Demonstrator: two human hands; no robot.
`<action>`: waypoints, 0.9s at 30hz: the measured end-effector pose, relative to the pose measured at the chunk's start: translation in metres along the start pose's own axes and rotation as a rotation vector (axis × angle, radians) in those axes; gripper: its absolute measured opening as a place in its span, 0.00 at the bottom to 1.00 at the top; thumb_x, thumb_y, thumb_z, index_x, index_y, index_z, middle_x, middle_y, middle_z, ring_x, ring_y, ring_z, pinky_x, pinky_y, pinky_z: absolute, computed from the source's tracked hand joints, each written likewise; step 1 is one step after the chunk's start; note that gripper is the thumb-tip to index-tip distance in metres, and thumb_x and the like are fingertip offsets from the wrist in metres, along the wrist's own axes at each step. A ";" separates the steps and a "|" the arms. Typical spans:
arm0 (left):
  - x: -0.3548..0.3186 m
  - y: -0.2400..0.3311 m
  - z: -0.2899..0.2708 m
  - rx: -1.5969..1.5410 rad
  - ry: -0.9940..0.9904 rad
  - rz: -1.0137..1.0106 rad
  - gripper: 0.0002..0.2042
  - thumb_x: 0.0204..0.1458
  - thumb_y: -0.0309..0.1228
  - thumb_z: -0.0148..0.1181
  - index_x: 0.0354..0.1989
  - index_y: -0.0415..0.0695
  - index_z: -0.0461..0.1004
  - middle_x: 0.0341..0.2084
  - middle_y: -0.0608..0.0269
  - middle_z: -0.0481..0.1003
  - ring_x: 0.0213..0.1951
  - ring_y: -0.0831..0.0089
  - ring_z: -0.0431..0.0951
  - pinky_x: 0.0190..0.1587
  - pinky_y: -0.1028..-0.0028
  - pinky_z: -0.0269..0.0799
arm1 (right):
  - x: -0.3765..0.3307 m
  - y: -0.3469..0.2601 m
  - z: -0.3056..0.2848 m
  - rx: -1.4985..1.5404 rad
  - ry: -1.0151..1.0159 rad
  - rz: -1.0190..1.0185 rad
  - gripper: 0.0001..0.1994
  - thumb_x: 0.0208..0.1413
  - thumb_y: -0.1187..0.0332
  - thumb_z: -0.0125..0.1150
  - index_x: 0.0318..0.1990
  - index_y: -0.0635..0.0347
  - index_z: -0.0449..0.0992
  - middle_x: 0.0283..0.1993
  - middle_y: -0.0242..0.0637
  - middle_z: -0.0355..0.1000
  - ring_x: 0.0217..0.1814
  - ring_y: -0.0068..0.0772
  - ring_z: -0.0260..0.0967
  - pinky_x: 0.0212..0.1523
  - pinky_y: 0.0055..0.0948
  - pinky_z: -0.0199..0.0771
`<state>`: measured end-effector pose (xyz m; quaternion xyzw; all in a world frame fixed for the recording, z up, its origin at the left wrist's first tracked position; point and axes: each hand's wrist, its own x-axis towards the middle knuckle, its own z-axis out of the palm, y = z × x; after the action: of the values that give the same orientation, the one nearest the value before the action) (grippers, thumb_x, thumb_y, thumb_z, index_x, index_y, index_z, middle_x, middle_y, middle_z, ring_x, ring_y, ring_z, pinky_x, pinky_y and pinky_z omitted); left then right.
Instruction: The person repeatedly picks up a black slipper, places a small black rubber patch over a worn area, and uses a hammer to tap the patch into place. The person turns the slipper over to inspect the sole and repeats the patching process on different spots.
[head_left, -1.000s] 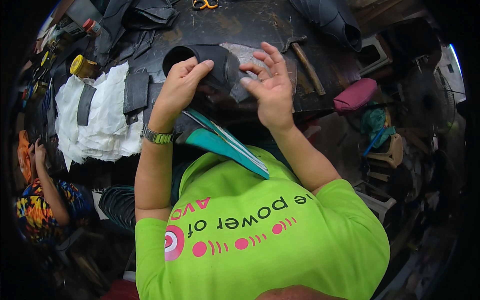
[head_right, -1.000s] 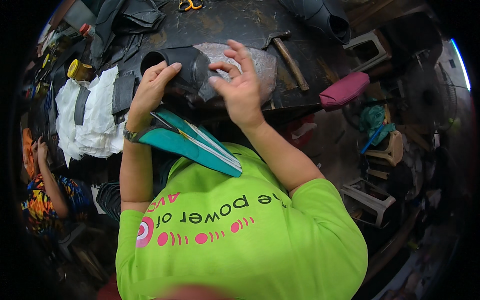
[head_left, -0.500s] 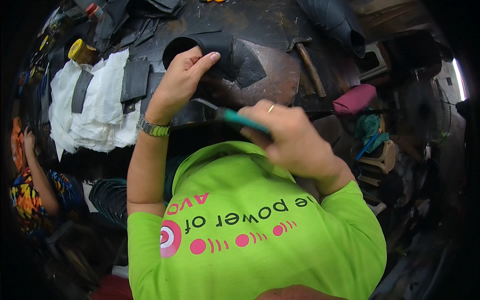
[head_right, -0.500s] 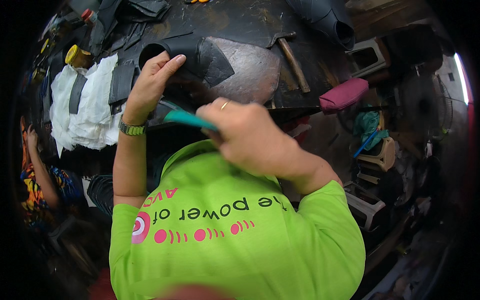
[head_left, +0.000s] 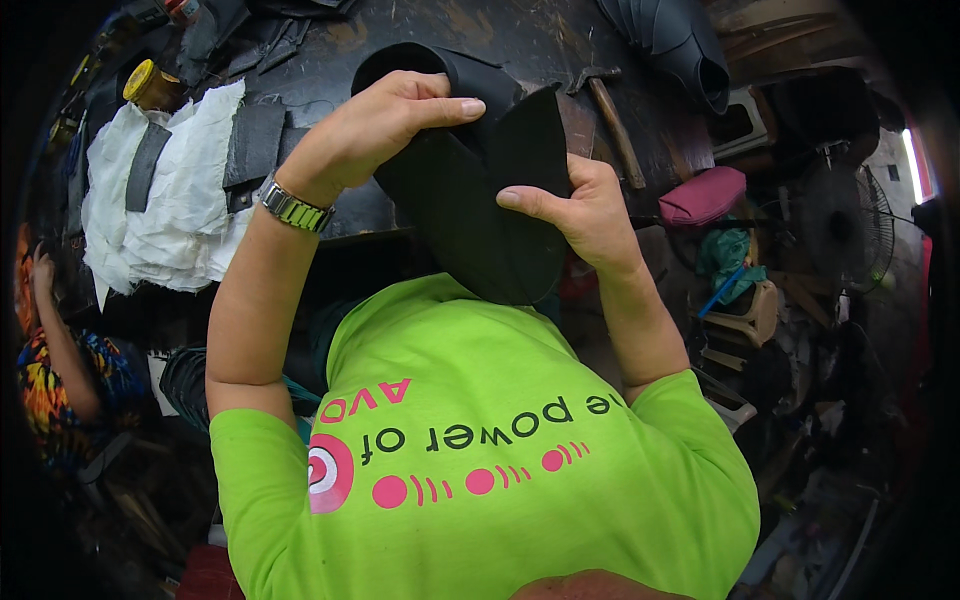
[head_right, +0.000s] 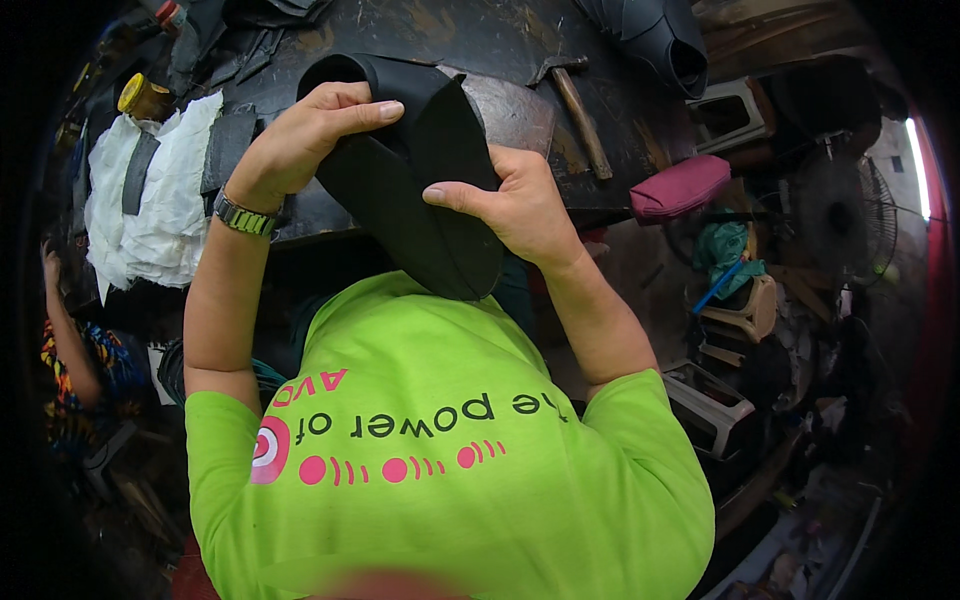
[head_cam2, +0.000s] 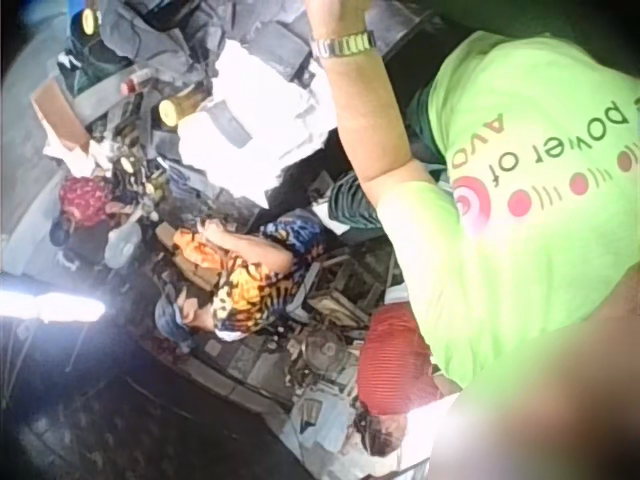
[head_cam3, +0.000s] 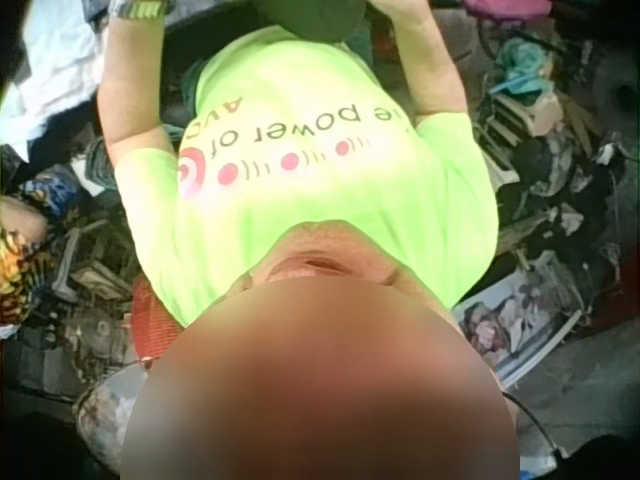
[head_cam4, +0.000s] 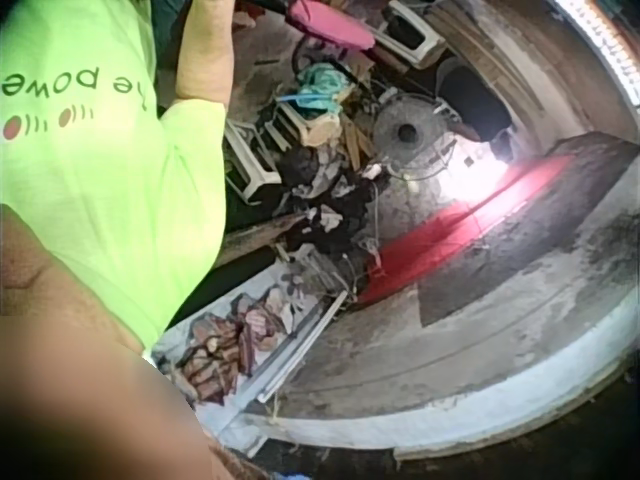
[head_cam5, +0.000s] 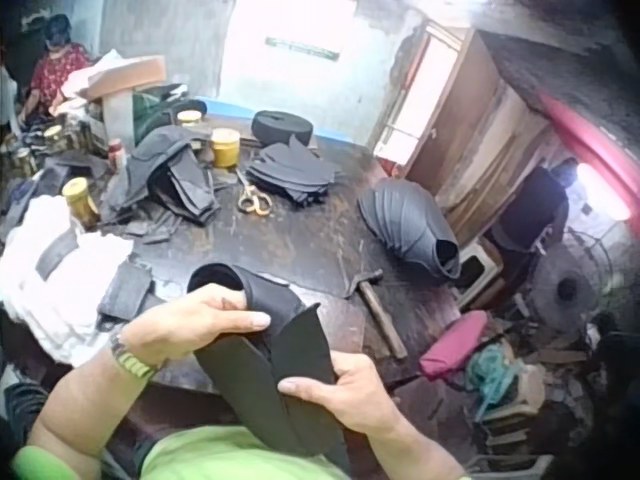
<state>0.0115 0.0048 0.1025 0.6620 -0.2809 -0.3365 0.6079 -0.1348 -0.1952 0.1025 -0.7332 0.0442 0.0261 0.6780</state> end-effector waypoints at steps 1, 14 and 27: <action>0.000 0.000 0.001 0.017 0.019 -0.014 0.19 0.59 0.42 0.64 0.19 0.49 0.68 0.16 0.84 0.57 0.19 0.92 0.54 0.21 0.82 0.49 | 0.000 0.002 0.000 0.018 0.002 -0.006 0.10 0.52 0.74 0.73 0.40 0.67 0.82 0.35 0.33 0.81 0.36 0.18 0.76 0.38 0.20 0.77; 0.000 -0.002 0.004 0.114 0.029 0.000 0.21 0.57 0.42 0.67 0.15 0.52 0.65 0.16 0.85 0.56 0.20 0.93 0.56 0.23 0.81 0.49 | -0.007 0.010 0.002 0.083 0.012 -0.072 0.10 0.51 0.77 0.72 0.42 0.66 0.82 0.37 0.31 0.81 0.38 0.18 0.76 0.41 0.20 0.77; -0.004 -0.005 0.000 0.032 -0.030 -0.081 0.18 0.56 0.40 0.67 0.16 0.48 0.72 0.14 0.83 0.64 0.19 0.93 0.63 0.24 0.84 0.54 | -0.002 0.019 0.005 0.124 0.031 -0.078 0.11 0.51 0.77 0.72 0.43 0.66 0.82 0.37 0.32 0.81 0.38 0.18 0.76 0.41 0.21 0.78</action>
<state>0.0090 0.0090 0.0983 0.6774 -0.2683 -0.3661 0.5789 -0.1390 -0.1917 0.0834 -0.6914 0.0278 -0.0146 0.7218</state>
